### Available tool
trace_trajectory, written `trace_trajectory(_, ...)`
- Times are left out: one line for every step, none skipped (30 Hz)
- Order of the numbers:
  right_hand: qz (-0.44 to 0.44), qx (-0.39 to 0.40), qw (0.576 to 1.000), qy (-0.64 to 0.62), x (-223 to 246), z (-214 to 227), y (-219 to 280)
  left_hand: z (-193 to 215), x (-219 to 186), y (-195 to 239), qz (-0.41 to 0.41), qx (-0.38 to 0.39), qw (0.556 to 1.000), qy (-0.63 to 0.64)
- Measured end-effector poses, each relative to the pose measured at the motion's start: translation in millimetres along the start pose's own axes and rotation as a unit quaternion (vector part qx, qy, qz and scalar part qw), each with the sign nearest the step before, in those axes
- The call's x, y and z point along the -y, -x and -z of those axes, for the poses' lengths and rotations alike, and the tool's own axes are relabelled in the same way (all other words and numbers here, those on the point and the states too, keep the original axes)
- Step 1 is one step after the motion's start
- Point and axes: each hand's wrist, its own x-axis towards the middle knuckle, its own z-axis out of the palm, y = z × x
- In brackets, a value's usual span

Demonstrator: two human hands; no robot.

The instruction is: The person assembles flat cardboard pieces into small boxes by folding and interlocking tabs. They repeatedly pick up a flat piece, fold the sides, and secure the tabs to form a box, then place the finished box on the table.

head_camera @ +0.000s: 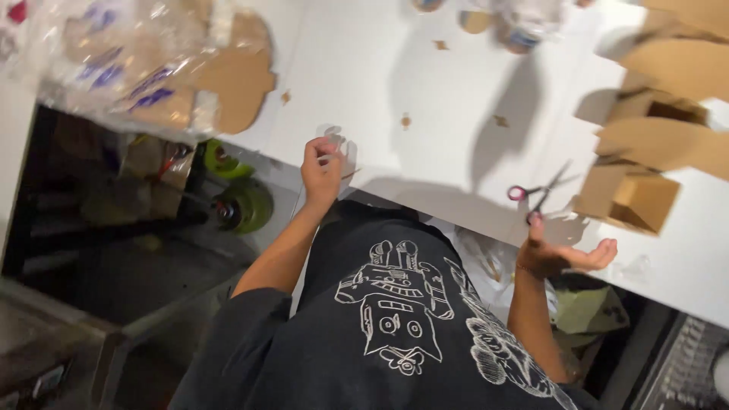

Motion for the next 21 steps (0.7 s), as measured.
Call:
trace_trajectory(0.045,0.031,0.998,-0.010,20.2,0.3,0.9,11.3,3.2,-7.2,-0.007,-0.027,1.000,-0.011)
trace_trajectory(0.054,0.046,0.997,-0.029,46.4,-10.2,6.6,29.9,9.1,-11.9,0.003,-0.051,0.999,-0.012)
trace_trajectory(0.081,0.085,0.989,-0.084,71.5,-18.7,11.0,43.9,12.5,-20.4,0.007,-0.078,0.997,-0.024)
trace_trajectory(0.108,0.124,0.977,-0.139,96.8,-27.6,15.3,57.7,15.8,-30.0,0.012,-0.105,0.994,-0.035)
trace_trajectory(0.114,0.131,0.973,-0.149,111.1,-49.6,25.4,73.3,30.2,-45.5,0.018,-0.118,0.992,-0.035)
trace_trajectory(0.158,0.154,0.958,-0.182,126.5,-72.7,36.2,89.3,45.1,-61.9,-0.031,-0.167,0.984,-0.060)
trace_trajectory(0.201,0.178,0.939,-0.214,142.1,-91.7,48.9,107.4,60.1,-74.8,-0.079,-0.211,0.970,-0.089)
trace_trajectory(0.205,0.186,0.935,-0.223,176.3,-114.8,55.8,125.7,65.1,-91.7,-0.071,-0.223,0.968,-0.093)
trace_trajectory(0.231,0.244,0.902,-0.273,211.7,-132.9,66.9,146.5,71.4,-108.3,-0.143,-0.232,0.955,-0.116)
trace_trajectory(0.255,0.300,0.862,-0.320,246.8,-151.4,78.2,166.5,77.8,-125.3,-0.213,-0.238,0.937,-0.140)
trace_trajectory(0.256,0.303,0.860,-0.321,296.5,-157.7,86.6,183.2,81.1,-140.7,-0.209,-0.239,0.938,-0.141)
trace_trajectory(0.152,0.451,0.819,-0.321,345.3,-163.6,94.5,198.9,83.8,-155.5,-0.246,-0.194,0.934,-0.174)
trace_trajectory(0.044,0.583,0.750,-0.308,393.8,-167.5,101.7,214.2,86.1,-169.7,-0.282,-0.147,0.926,-0.204)
trace_trajectory(0.046,0.585,0.750,-0.306,422.4,-185.0,120.7,223.4,88.4,-178.0,-0.279,-0.148,0.927,-0.202)
trace_trajectory(-0.111,0.638,0.700,-0.299,448.9,-202.7,140.3,231.4,90.6,-185.2,-0.243,-0.061,0.934,-0.255)
trace_trajectory(-0.264,0.673,0.630,-0.283,474.6,-219.5,159.5,239.1,92.3,-191.6,-0.205,0.027,0.930,-0.304)
trace_trajectory(-0.263,0.675,0.629,-0.282,496.7,-228.8,166.6,245.5,94.1,-193.0,-0.204,0.027,0.930,-0.304)
trace_trajectory(-0.347,0.647,0.631,-0.250,518.0,-237.9,172.7,251.0,94.9,-193.9,-0.212,0.078,0.917,-0.329)
trace_trajectory(-0.429,0.610,0.630,-0.216,537.0,-249.4,175.7,252.3,94.0,-198.2,-0.223,0.131,0.899,-0.353)
trace_trajectory(-0.431,0.607,0.631,-0.216,559.0,-248.6,170.6,253.7,99.6,-202.5,-0.226,0.134,0.898,-0.352)
trace_trajectory(-0.478,0.586,0.614,-0.226,579.6,-245.6,165.7,255.2,105.1,-205.4,-0.222,0.149,0.896,-0.355)
